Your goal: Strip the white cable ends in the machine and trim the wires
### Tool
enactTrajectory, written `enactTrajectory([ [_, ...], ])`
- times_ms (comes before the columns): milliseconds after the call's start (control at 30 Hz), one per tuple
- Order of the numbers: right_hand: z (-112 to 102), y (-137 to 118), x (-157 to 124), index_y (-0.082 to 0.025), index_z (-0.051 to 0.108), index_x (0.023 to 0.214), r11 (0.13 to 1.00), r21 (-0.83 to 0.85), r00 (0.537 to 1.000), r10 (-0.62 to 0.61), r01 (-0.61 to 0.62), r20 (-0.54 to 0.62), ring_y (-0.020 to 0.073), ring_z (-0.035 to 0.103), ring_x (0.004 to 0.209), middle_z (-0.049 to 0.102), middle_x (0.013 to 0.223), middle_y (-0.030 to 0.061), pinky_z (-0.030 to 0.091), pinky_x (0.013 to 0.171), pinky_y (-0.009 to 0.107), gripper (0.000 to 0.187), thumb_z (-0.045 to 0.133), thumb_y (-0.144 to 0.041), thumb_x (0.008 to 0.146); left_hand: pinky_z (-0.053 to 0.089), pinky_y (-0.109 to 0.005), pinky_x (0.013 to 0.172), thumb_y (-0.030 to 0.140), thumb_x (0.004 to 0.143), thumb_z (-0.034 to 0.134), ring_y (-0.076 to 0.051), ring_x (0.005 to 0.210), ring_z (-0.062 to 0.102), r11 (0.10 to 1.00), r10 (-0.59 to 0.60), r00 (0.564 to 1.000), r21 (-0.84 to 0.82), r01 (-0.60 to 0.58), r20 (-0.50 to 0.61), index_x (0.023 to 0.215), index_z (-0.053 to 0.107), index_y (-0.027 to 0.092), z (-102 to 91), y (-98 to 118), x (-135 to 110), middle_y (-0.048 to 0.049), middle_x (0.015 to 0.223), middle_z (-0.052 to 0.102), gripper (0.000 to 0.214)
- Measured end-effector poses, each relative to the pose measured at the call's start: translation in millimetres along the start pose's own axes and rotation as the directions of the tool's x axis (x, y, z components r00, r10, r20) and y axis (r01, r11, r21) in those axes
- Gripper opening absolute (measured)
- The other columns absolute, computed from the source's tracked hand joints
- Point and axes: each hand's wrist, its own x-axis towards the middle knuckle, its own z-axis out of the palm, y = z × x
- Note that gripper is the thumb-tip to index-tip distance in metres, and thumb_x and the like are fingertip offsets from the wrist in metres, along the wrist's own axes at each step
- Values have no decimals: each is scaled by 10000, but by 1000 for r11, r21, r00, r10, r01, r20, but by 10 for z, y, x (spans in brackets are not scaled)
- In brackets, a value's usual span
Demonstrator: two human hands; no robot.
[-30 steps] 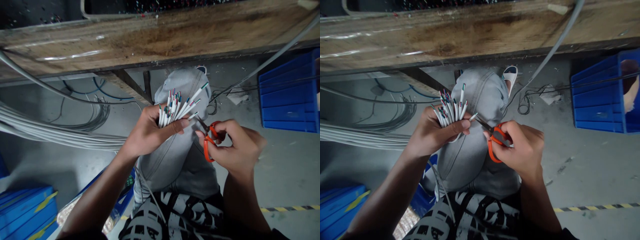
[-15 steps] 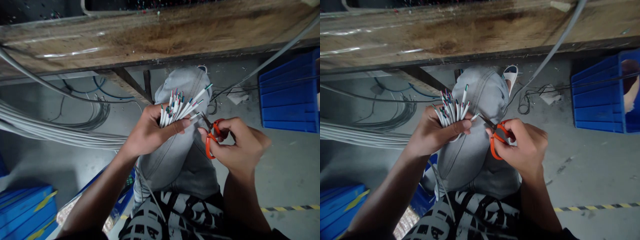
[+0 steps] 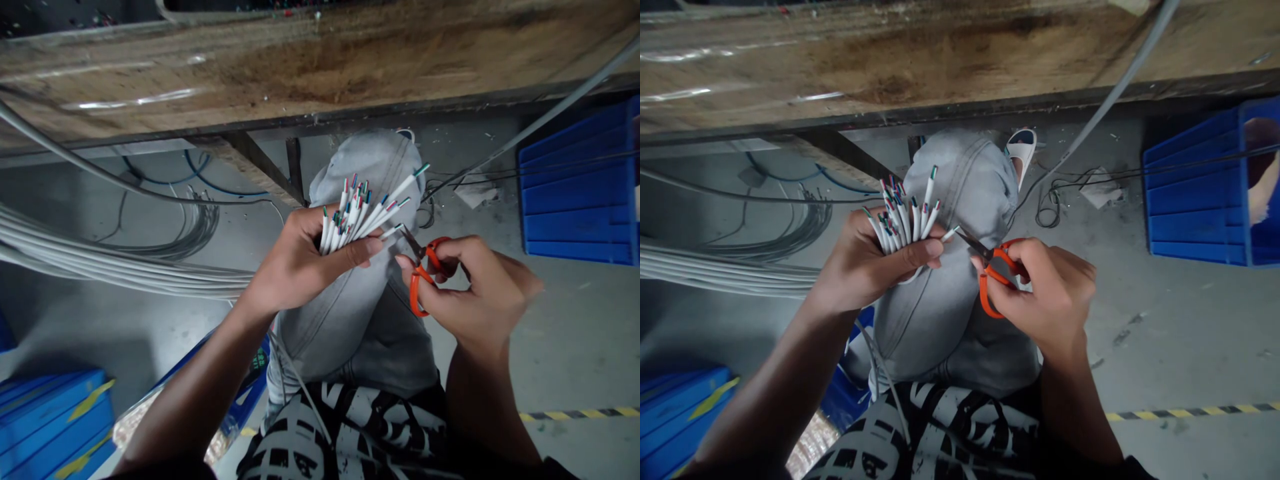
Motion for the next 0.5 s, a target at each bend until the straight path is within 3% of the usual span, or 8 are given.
enactTrajectory([
  [233, -7, -22, -25, -242, 547, 819, 1000, 14, 1000, 9, -9, 10, 126, 548, 502, 640, 634, -55, 431, 538, 287, 321, 863, -300, 818, 418, -213, 431, 193, 843, 863, -129, 600, 627, 1000, -18, 1000, -26, 17, -17, 771, 757, 208, 23, 19, -5, 9, 667, 710, 129],
  [433, -11, -30, -37, -252, 554, 835, 999, -23, 998, 47, -46, 51, 130, 557, 525, 646, 648, -51, 445, 568, 280, 280, 828, -305, 850, 410, -179, 473, 147, 882, 792, -81, 572, 565, 999, -51, 998, -5, 51, -20, 756, 727, 172, 20, 40, 0, 30, 664, 687, 144],
  [500, -27, -21, -70, -247, 568, 841, 997, 7, 996, 72, -72, 52, 124, 562, 526, 654, 655, -46, 445, 567, 270, 267, 825, -316, 863, 415, -190, 495, 151, 862, 814, -80, 565, 529, 991, -118, 993, -67, 117, -21, 780, 736, 169, 13, 46, -1, 31, 680, 680, 114],
])
